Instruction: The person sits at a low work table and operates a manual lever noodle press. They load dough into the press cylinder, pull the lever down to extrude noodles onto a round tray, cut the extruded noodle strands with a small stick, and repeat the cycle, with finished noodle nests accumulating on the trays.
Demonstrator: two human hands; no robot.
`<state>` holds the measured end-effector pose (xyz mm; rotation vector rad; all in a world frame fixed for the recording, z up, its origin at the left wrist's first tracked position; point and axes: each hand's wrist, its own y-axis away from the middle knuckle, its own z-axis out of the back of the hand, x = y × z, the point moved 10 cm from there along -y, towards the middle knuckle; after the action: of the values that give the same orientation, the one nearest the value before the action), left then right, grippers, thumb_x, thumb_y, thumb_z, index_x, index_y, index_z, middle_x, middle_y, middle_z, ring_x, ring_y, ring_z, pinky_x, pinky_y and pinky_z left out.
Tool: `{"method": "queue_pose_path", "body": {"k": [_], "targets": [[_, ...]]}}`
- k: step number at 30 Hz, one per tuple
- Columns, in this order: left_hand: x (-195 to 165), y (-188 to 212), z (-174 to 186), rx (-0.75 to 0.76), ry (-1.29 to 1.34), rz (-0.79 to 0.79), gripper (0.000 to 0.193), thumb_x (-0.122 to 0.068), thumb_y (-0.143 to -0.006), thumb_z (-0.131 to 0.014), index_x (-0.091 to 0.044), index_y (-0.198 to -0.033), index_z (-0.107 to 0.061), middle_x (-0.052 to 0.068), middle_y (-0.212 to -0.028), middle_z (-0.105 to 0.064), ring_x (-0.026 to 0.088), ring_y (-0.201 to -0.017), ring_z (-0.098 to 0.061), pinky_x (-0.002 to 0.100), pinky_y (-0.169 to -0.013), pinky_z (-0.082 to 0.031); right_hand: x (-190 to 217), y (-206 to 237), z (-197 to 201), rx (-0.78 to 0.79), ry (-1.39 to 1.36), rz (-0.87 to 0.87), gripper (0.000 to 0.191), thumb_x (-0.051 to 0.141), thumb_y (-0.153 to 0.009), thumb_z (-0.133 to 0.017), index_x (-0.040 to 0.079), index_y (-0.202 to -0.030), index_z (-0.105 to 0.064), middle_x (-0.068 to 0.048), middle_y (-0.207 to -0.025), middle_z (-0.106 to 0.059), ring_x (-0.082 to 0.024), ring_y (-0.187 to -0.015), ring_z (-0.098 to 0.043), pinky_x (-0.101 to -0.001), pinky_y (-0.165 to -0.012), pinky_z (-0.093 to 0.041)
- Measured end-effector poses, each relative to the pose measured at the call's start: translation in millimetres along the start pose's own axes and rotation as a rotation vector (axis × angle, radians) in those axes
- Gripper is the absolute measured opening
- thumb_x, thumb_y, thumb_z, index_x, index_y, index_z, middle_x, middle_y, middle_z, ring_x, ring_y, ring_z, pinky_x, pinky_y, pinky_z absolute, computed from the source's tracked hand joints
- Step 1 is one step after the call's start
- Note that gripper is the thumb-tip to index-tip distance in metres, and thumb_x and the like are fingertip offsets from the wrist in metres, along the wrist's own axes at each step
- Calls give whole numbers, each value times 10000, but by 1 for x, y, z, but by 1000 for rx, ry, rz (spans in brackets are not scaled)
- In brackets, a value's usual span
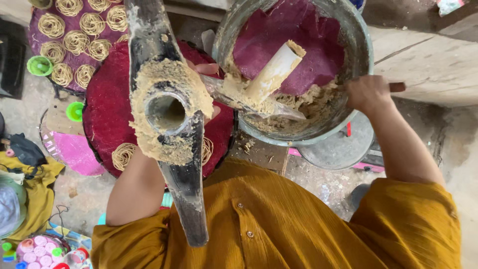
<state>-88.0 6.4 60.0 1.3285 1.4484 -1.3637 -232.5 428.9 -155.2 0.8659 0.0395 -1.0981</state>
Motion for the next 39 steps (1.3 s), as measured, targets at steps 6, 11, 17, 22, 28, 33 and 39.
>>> {"method": "queue_pose_path", "body": {"k": [6, 11, 17, 22, 28, 33, 39], "targets": [[5, 8, 5, -22, 26, 66, 429, -36, -914, -812, -152, -1294, -650, -9, -1271, -636, 141, -1192, -610, 404, -1112, -527, 27, -21, -20, -121, -61, 152, 224, 200, -924, -599, 188, -1029, -797, -117, -1036, -786, -284, -959, -766, -422, -793, -609], [6, 11, 1, -15, 32, 76, 418, -40, -916, -809, -137, -1291, -654, 1, -1256, -646, 145, -1169, -620, 397, -1088, -535, 39, -10, -28, -88, -28, 175, 227, 224, -912, -614, 171, -995, -819, -99, -1029, -792, -253, -964, -771, -398, -803, -609], [5, 13, -4, -5, 39, 84, 406, -45, -917, -806, -120, -1287, -657, 12, -1238, -658, 150, -1140, -632, 389, -1059, -544, 56, 0, -23, -170, -123, 210, 326, 201, -915, -585, 320, -1159, -766, -100, -991, -776, -270, -922, -761, -433, -750, -597], [13, 6, -7, -19, 102, 104, 397, -49, -918, -804, -105, -1284, -660, 22, -1224, -669, 153, -1117, -642, 382, -1035, -552, 69, 1, -32, -133, -50, 186, 293, 280, -945, -600, 320, -1186, -762, -53, -981, -787, -226, -922, -761, -391, -738, -592], [25, -5, -6, -68, 235, 163, 387, -54, -920, -801, -87, -1280, -664, 34, -1206, -681, 158, -1088, -654, 374, -1005, -562, 85, 10, -22, -148, -259, 229, 533, 147, -931, -548, 543, -1263, -680, -26, -1124, -753, -217, -954, -749, -388, -749, -601], [24, 2, -3, -91, 289, 178, 379, -58, -921, -799, -73, -1276, -667, 43, -1191, -691, 162, -1065, -664, 367, -981, -570, 101, 8, -30, -16, -205, 246, 277, 301, -941, -590, 278, -1147, -775, -75, -1100, -780, -234, -1026, -744, -391, -886, -583], [17, 14, 0, -114, 322, 177, 372, -63, -922, -796, -55, -1272, -671, 55, -1174, -703, 166, -1036, -676, 359, -952, -579, 121, 10, -29, 45, -394, 221, 353, 365, -903, -615, 116, -1095, -776, -146, -1110, -751, -315, -1081, -702, -453, -941, -543]]}}
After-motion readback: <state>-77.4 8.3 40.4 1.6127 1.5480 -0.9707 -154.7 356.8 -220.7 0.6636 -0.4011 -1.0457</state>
